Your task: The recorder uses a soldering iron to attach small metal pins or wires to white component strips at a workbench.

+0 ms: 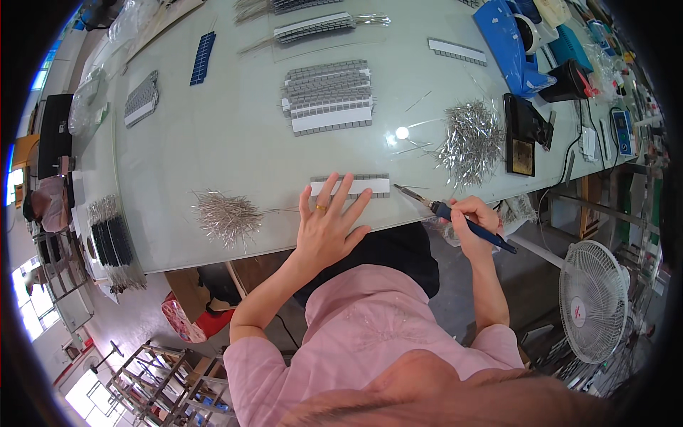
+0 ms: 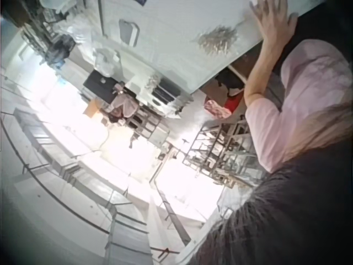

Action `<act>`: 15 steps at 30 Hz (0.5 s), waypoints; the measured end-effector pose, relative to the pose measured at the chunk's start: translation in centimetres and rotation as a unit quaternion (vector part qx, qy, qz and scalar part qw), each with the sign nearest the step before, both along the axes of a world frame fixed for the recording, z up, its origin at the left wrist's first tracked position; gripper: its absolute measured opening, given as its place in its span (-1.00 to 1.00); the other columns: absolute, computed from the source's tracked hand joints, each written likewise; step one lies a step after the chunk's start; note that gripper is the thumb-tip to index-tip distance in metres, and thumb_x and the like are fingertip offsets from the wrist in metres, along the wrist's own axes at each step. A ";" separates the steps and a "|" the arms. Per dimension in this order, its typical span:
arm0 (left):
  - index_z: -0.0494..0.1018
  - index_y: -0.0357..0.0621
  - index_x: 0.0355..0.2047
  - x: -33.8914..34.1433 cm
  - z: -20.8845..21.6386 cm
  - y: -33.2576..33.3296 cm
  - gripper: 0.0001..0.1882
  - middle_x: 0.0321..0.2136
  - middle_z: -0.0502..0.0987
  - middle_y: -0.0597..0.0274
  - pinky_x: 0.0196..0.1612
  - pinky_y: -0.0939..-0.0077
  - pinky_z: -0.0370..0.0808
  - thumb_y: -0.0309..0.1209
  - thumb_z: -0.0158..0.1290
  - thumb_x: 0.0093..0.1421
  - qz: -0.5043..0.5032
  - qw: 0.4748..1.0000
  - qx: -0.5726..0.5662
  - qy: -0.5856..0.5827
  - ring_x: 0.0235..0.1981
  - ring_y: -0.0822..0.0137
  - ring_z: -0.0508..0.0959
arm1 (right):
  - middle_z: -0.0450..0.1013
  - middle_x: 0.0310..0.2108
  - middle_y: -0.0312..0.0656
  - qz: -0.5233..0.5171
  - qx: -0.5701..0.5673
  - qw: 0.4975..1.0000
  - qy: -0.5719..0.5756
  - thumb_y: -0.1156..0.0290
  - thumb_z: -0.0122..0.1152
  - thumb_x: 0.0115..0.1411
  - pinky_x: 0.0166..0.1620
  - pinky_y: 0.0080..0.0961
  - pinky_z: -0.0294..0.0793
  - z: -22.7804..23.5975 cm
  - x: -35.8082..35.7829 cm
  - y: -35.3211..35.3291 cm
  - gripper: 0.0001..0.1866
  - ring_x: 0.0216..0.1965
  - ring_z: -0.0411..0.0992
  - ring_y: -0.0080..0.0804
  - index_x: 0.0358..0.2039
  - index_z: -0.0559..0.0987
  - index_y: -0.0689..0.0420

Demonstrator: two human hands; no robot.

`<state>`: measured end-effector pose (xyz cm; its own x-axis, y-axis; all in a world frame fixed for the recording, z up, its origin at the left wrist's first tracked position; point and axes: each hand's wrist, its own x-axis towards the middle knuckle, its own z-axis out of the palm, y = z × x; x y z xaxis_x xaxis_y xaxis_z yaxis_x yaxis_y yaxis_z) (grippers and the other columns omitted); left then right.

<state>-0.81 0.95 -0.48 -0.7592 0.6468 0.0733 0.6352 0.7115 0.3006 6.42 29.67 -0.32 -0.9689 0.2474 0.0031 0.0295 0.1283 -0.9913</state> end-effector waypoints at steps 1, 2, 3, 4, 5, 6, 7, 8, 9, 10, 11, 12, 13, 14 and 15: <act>0.34 0.25 0.27 0.0 -0.1 0.0 -0.36 0.37 0.14 0.12 0.34 -0.16 -0.21 -0.05 0.14 0.17 -0.003 1.000 0.001 -0.005 0.38 0.06 0.10 | 0.52 -0.51 -0.25 0.007 0.004 1.000 0.006 0.59 0.23 0.17 0.08 -0.39 0.47 0.2 -0.1 0.0 -0.95 -0.45 0.53 -0.57 -0.42 0.53 0.25; 0.34 0.25 0.27 0.0 -0.1 0.0 -0.36 0.37 0.14 0.12 0.34 -0.16 -0.21 -0.05 0.14 0.17 -0.002 1.000 0.001 -0.006 0.38 0.06 0.10 | 0.53 -0.50 -0.25 0.014 0.008 1.000 0.012 0.59 0.24 0.16 0.07 -0.40 0.48 0.4 -0.1 0.0 -0.95 -0.45 0.52 -0.58 -0.43 0.53 0.25; 0.34 0.26 0.27 0.0 0.0 0.0 -0.36 0.37 0.14 0.12 0.34 -0.16 -0.21 -0.05 0.14 0.17 -0.003 1.000 -0.001 -0.004 0.38 0.07 0.10 | 0.53 -0.50 -0.25 0.014 0.008 1.000 0.011 0.59 0.24 0.16 0.07 -0.40 0.48 0.8 -0.2 -0.1 -0.95 -0.45 0.52 -0.58 -0.43 0.53 0.25; 0.34 0.26 0.27 0.0 0.0 0.0 -0.36 0.37 0.13 0.12 0.34 -0.16 -0.21 -0.05 0.14 0.17 -0.004 1.000 -0.003 -0.003 0.38 0.07 0.10 | 0.53 -0.51 -0.25 0.020 0.043 0.999 0.013 0.58 0.25 0.14 0.04 -0.39 0.51 1.3 -0.4 -0.2 -0.95 -0.46 0.51 -0.57 -0.43 0.54 0.25; 0.34 0.26 0.27 0.0 -0.1 0.0 -0.36 0.37 0.13 0.12 0.34 -0.16 -0.21 -0.05 0.14 0.17 -0.004 1.000 -0.003 -0.003 0.38 0.07 0.10 | 0.53 -0.51 -0.24 0.027 0.079 0.996 0.015 0.58 0.27 0.11 0.02 -0.39 0.53 1.7 -0.5 -0.3 -0.95 -0.46 0.51 -0.55 -0.44 0.55 0.24; 0.34 0.26 0.27 0.0 -0.1 0.0 -0.36 0.37 0.13 0.12 0.35 -0.16 -0.22 -0.05 0.14 0.17 -0.005 1.000 -0.002 -0.002 0.38 0.07 0.10 | 0.53 -0.51 -0.24 0.027 0.078 0.996 0.015 0.58 0.27 0.11 0.02 -0.39 0.53 2.0 -0.6 -0.4 -0.95 -0.46 0.51 -0.55 -0.44 0.55 0.24; 0.33 0.26 0.27 0.0 -0.1 0.0 -0.36 0.37 0.13 0.12 0.35 -0.16 -0.22 -0.05 0.14 0.17 -0.006 1.000 -0.001 0.000 0.38 0.07 0.10 | 0.52 -0.52 -0.23 0.032 0.113 0.993 0.029 0.59 0.28 0.08 -0.02 -0.38 0.55 2.4 -0.8 -0.5 -0.94 -0.48 0.51 -0.52 -0.44 0.55 0.24; 0.33 0.26 0.27 0.0 -0.1 0.1 -0.36 0.37 0.13 0.12 0.35 -0.16 -0.22 -0.05 0.14 0.17 -0.006 1.000 -0.002 0.000 0.38 0.07 0.10 | 0.52 -0.54 -0.22 0.038 0.147 0.987 0.043 0.60 0.30 0.05 -0.05 -0.37 0.58 2.7 -0.9 -0.6 -0.93 -0.49 0.52 -0.48 -0.44 0.56 0.23; 0.33 0.26 0.28 0.0 -0.2 0.1 -0.36 0.37 0.13 0.12 0.35 -0.16 -0.22 -0.04 0.13 0.17 -0.006 1.000 0.000 -0.001 0.38 0.07 0.10 | 0.52 -0.54 -0.22 0.038 0.148 0.987 0.043 0.60 0.30 0.05 -0.05 -0.37 0.58 3.2 -1.1 -0.7 -0.93 -0.49 0.52 -0.48 -0.44 0.56 0.23; 0.33 0.26 0.28 0.0 -0.2 0.1 -0.36 0.37 0.13 0.12 0.35 -0.16 -0.22 -0.04 0.13 0.18 -0.006 1.000 0.003 -0.001 0.38 0.07 0.10 | 0.50 -0.55 -0.20 0.046 0.181 0.980 0.067 0.60 0.32 0.02 -0.07 -0.36 0.60 3.7 -1.3 -0.9 -0.90 -0.51 0.52 -0.42 -0.45 0.55 0.22; 0.33 0.26 0.28 -0.1 -0.2 0.1 -0.36 0.37 0.13 0.12 0.35 -0.16 -0.22 -0.04 0.13 0.18 -0.006 1.000 0.003 -0.001 0.38 0.07 0.10 | 0.49 -0.56 -0.18 0.054 0.214 0.971 0.091 0.60 0.34 -0.01 -0.10 -0.35 0.61 4.1 -1.5 -1.1 -0.88 -0.52 0.52 -0.36 -0.45 0.55 0.20; 0.33 0.27 0.28 -0.1 -0.2 0.1 -0.36 0.37 0.13 0.12 0.34 -0.16 -0.22 -0.04 0.12 0.18 -0.007 1.000 0.002 0.000 0.39 0.08 0.09 | 0.49 -0.56 -0.18 0.054 0.214 0.971 0.092 0.60 0.34 -0.01 -0.10 -0.35 0.61 4.3 -1.6 -1.3 -0.88 -0.52 0.52 -0.36 -0.45 0.55 0.20; 0.32 0.27 0.29 -0.1 -0.2 0.1 -0.37 0.38 0.12 0.12 0.34 -0.17 -0.22 -0.03 0.11 0.19 -0.008 1.000 0.000 0.002 0.39 0.08 0.08 | 0.48 -0.56 -0.17 0.060 0.242 0.963 0.102 0.60 0.36 -0.03 -0.12 -0.35 0.63 4.5 -1.6 -1.5 -0.86 -0.54 0.51 -0.33 -0.46 0.55 0.19; 0.32 0.27 0.29 -0.1 -0.2 0.1 -0.37 0.38 0.12 0.12 0.34 -0.17 -0.22 -0.03 0.11 0.19 -0.007 1.000 0.000 0.002 0.39 0.08 0.08 | 0.47 -0.57 -0.16 0.065 0.270 0.954 0.112 0.59 0.38 -0.06 -0.13 -0.35 0.64 4.7 -1.7 -1.7 -0.85 -0.56 0.50 -0.30 -0.46 0.55 0.17; 0.32 0.26 0.29 -0.1 -0.2 0.1 -0.37 0.38 0.12 0.12 0.34 -0.17 -0.22 -0.03 0.10 0.20 -0.007 1.000 0.001 -0.002 0.39 0.08 0.08 | 0.47 -0.57 -0.18 0.075 0.289 0.947 0.119 0.58 0.39 -0.08 -0.15 -0.36 0.65 5.0 -1.7 -1.8 -0.83 -0.60 0.49 -0.28 -0.46 0.55 0.15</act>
